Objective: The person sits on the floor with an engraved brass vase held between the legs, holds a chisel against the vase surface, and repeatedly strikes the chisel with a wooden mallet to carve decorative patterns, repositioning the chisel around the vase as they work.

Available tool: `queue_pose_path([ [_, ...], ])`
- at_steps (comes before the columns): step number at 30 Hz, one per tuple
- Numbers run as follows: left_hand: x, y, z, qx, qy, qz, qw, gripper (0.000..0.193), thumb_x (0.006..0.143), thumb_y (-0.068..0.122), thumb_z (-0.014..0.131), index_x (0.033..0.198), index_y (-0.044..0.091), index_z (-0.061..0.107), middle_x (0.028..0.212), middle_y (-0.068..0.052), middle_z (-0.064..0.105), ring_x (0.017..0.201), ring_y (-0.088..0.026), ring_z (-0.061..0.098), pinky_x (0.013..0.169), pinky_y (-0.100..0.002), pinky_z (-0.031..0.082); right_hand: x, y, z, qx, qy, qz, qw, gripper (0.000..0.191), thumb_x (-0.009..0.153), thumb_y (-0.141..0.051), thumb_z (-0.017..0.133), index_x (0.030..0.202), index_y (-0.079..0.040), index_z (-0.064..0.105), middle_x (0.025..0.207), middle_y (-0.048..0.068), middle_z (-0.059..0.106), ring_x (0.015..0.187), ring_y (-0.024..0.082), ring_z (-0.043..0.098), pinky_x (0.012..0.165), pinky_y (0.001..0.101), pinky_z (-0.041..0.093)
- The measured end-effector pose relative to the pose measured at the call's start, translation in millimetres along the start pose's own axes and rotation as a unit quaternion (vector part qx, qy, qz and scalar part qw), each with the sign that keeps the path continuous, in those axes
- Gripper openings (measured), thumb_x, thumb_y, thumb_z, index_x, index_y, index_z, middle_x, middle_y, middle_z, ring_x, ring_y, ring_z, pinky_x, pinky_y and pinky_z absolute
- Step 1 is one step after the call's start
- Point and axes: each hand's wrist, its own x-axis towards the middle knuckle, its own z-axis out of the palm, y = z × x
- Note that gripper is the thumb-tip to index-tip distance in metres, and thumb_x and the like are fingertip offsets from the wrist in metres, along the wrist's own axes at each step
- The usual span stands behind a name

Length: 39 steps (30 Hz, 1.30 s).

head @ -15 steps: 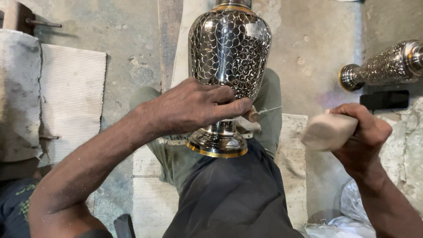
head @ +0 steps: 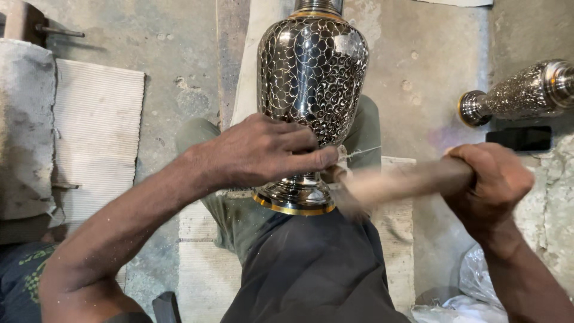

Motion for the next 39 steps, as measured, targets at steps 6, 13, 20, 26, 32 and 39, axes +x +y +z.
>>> queue_pose_path([
  [6, -3.3, 0.3, -2.1, 0.011, 0.024, -0.022, 0.999, 0.045, 0.094, -0.001, 0.064, 0.133, 0.019, 0.053, 0.103, -0.01, 0.074, 0.088, -0.024, 0.076, 0.064, -0.034, 0.067, -4.0, 9.2, 8.4, -0.04, -0.06, 0.027, 0.997, 0.023, 0.092, -0.009, 0.085, 0.102, -0.002, 0.066, 0.087, 0.014, 0.069, 0.075, 0.029, 0.069, 0.069, 0.0376, 0.054],
  [13, -24.6, 13.9, 8.7, -0.203, 0.298, -0.198, 0.911, 0.025, 0.107, 0.005, 0.066, 0.129, 0.002, 0.053, 0.113, -0.011, 0.074, 0.101, -0.019, 0.08, 0.083, -0.029, 0.072, 29.8, 2.4, 5.3, 0.151, -0.163, 0.194, 0.955, 0.032, 0.092, -0.02, 0.082, 0.114, -0.001, 0.067, 0.077, 0.007, 0.07, 0.068, 0.017, 0.068, 0.064, 0.0318, 0.054],
  [20, -36.6, 17.2, 46.8, -0.112, 0.332, -0.216, 0.911, 0.027, 0.1, 0.0, 0.068, 0.124, 0.006, 0.058, 0.109, -0.012, 0.076, 0.09, -0.018, 0.079, 0.075, -0.029, 0.069, 108.2, -16.5, -29.3, 0.036, -0.22, -0.033, 0.974, 0.034, 0.084, -0.023, 0.079, 0.108, -0.001, 0.07, 0.089, 0.013, 0.075, 0.073, 0.021, 0.073, 0.067, 0.0331, 0.061],
  [26, -41.7, 14.7, 49.3, -0.11, 0.326, -0.244, 0.907, 0.04, 0.083, -0.008, 0.065, 0.121, 0.003, 0.062, 0.097, -0.014, 0.072, 0.076, -0.023, 0.074, 0.065, -0.037, 0.062, 163.2, -43.9, -50.2, -0.162, -0.378, 0.028, 0.911, 0.033, 0.08, -0.017, 0.083, 0.11, -0.007, 0.073, 0.083, 0.009, 0.075, 0.072, 0.019, 0.074, 0.068, 0.032, 0.061],
  [32, -30.3, 24.0, 35.4, -0.151, 0.341, -0.23, 0.899, 0.039, 0.092, -0.011, 0.067, 0.127, 0.005, 0.063, 0.103, -0.007, 0.075, 0.084, -0.019, 0.078, 0.067, -0.033, 0.063, 166.3, -38.6, -49.3, 0.048, -0.332, 0.214, 0.917, 0.032, 0.086, -0.008, 0.078, 0.115, -0.001, 0.066, 0.082, 0.013, 0.073, 0.072, 0.023, 0.074, 0.062, 0.0337, 0.061],
  [39, -28.4, 22.0, 31.0, -0.135, 0.353, -0.198, 0.904, 0.05, 0.088, -0.013, 0.068, 0.133, 0.005, 0.057, 0.105, -0.008, 0.075, 0.087, -0.021, 0.076, 0.069, -0.033, 0.062, 163.6, -2.5, -49.1, -0.001, -0.324, 0.086, 0.942, 0.045, 0.078, 0.005, 0.076, 0.121, 0.005, 0.061, 0.09, 0.018, 0.069, 0.077, 0.024, 0.072, 0.066, 0.0361, 0.058],
])
